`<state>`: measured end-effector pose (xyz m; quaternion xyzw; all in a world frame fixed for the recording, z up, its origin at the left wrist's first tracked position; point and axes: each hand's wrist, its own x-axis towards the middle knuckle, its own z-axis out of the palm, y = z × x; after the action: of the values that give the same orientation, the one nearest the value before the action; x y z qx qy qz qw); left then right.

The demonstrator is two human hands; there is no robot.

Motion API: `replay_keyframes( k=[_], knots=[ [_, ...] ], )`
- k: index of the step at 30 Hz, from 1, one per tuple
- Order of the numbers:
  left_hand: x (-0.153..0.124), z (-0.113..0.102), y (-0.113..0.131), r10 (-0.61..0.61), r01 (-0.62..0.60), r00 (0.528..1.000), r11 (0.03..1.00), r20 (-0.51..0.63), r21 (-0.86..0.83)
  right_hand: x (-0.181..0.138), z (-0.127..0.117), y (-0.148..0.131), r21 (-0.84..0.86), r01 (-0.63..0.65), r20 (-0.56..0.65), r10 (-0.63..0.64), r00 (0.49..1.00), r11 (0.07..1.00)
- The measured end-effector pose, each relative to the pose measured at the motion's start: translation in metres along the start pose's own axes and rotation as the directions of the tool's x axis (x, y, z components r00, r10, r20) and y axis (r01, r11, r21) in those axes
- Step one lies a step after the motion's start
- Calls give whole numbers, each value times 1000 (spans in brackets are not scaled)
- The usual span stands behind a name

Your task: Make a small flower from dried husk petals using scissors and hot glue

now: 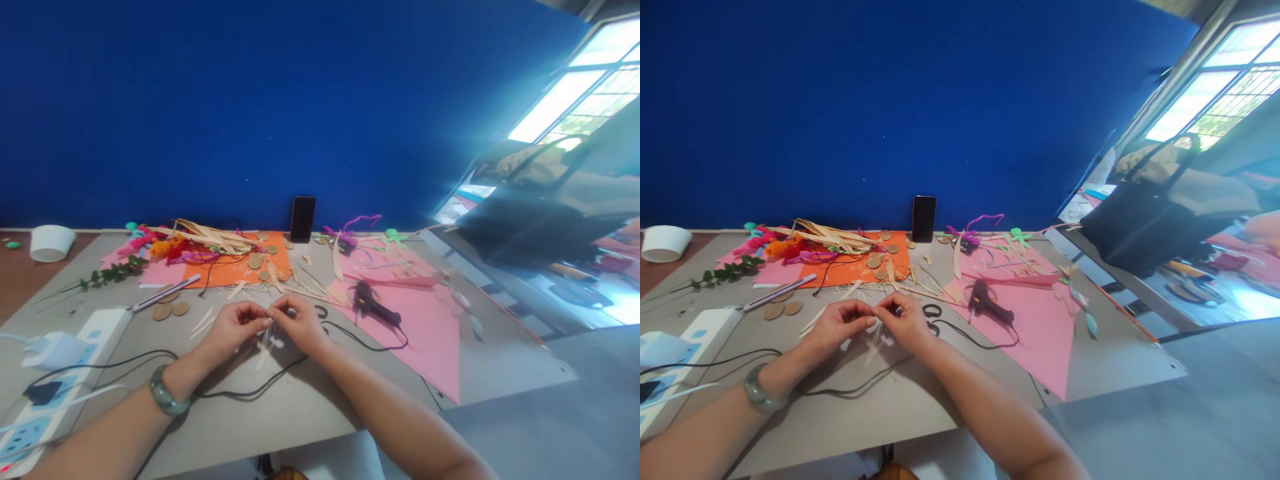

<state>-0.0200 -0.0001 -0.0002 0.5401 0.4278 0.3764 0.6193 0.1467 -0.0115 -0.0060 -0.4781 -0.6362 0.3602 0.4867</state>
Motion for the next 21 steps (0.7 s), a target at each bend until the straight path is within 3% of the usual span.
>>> replay_keyframes(
  k=[4, 8, 16, 21],
  knots=[
    [1, -1, -3, -6, 7, 1000, 1000, -12, 26, 1, 1, 5, 161, -170, 106, 154, 982, 972],
    [3, -4, -8, -46, 47, 998, 999, 49, -22, 2, 1, 10, 302, -286, 199, 233, 952, 910],
    [2, -9, -12, -56, 81, 987, 982, 149, -170, 0, 1, 8, 416, -359, 203, 300, 932, 835],
    [2, -7, -11, -9, 27, 995, 984, 104, -178, 1, 1, 8, 462, -377, 217, 310, 926, 803]
  ],
)
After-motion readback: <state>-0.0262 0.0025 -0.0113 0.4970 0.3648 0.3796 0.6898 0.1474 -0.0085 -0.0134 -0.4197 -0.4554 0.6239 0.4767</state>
